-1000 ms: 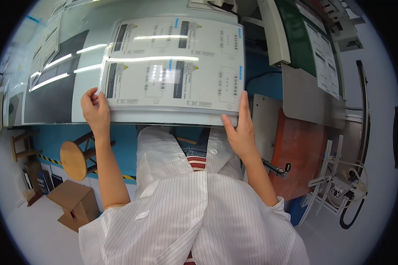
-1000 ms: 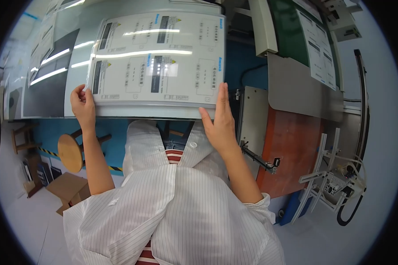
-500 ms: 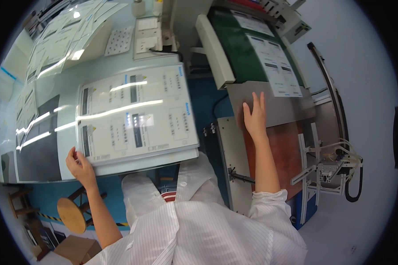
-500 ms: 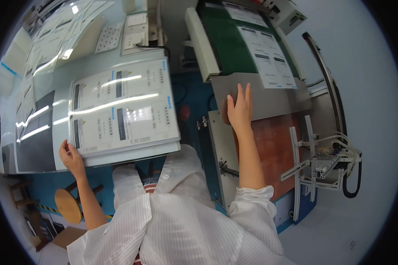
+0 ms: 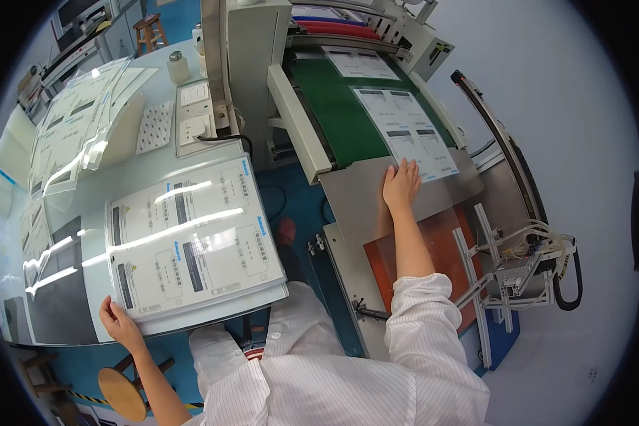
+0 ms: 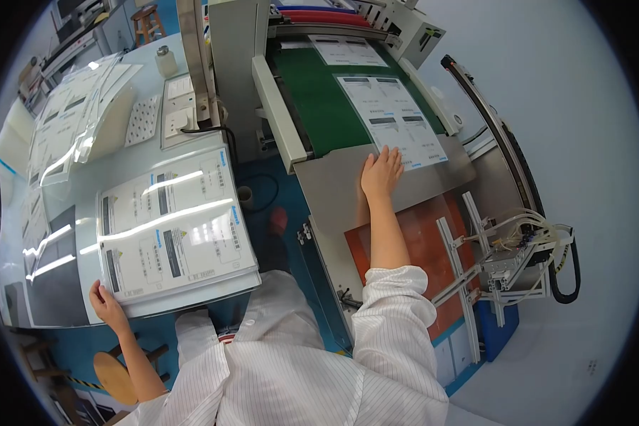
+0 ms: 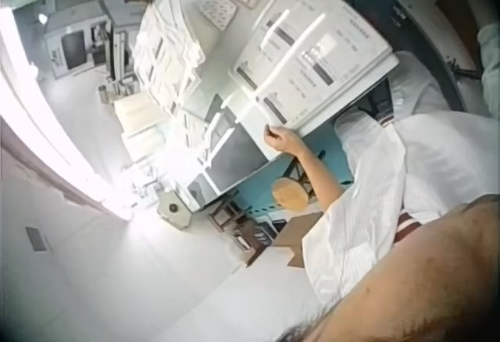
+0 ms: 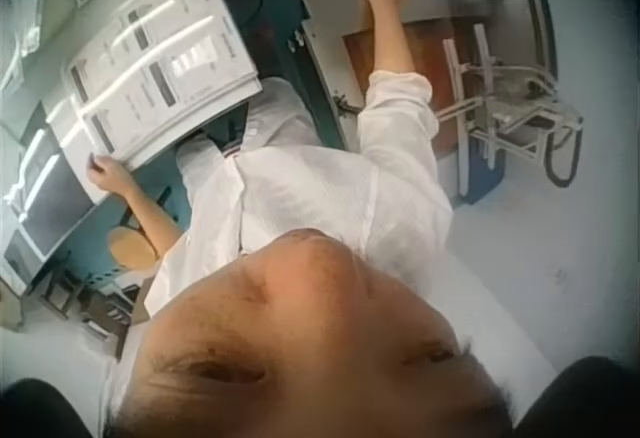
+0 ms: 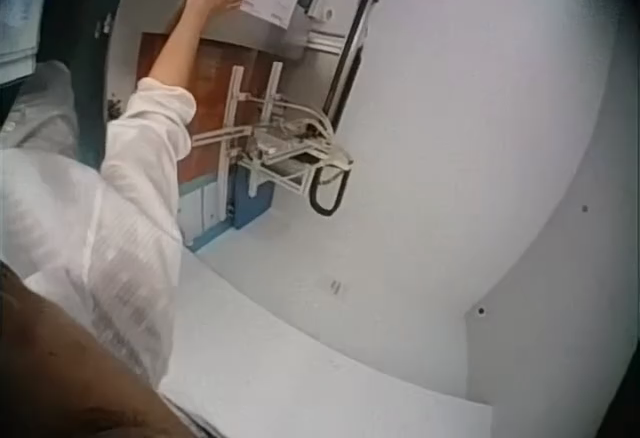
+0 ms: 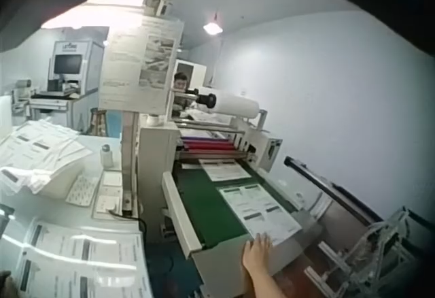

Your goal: The worker is picking up printed manuals and inserting them into plastic sleeves on a manufacturing work surface.

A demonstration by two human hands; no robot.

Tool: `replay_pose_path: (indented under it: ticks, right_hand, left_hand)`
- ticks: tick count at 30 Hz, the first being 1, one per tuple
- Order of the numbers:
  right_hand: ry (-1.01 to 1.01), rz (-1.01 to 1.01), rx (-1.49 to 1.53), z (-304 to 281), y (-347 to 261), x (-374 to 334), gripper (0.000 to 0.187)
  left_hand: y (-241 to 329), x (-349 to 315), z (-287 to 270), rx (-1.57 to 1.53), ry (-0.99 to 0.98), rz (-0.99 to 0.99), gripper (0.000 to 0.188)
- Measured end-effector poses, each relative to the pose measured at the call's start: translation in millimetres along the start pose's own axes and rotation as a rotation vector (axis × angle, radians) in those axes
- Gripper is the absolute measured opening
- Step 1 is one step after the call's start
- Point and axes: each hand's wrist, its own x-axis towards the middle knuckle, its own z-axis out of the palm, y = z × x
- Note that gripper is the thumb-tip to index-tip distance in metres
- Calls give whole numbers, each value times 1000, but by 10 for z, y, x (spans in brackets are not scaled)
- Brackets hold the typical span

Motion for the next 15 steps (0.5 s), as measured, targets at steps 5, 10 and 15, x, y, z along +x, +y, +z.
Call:
replay_pose_path:
  ticks: [5,10,15]
  right_hand:
    - [50,1,-38,6,-2,84,57]
    - [70,79,-73,42,-19,70,61]
    - [-136,142,-36,-61,-10,-61,69]
  left_hand:
    - [-30,1,18,16,6,18,27]
    - [-1,2,36,39,23,42,27]
    - [65,-6,44,72,32,38,28]
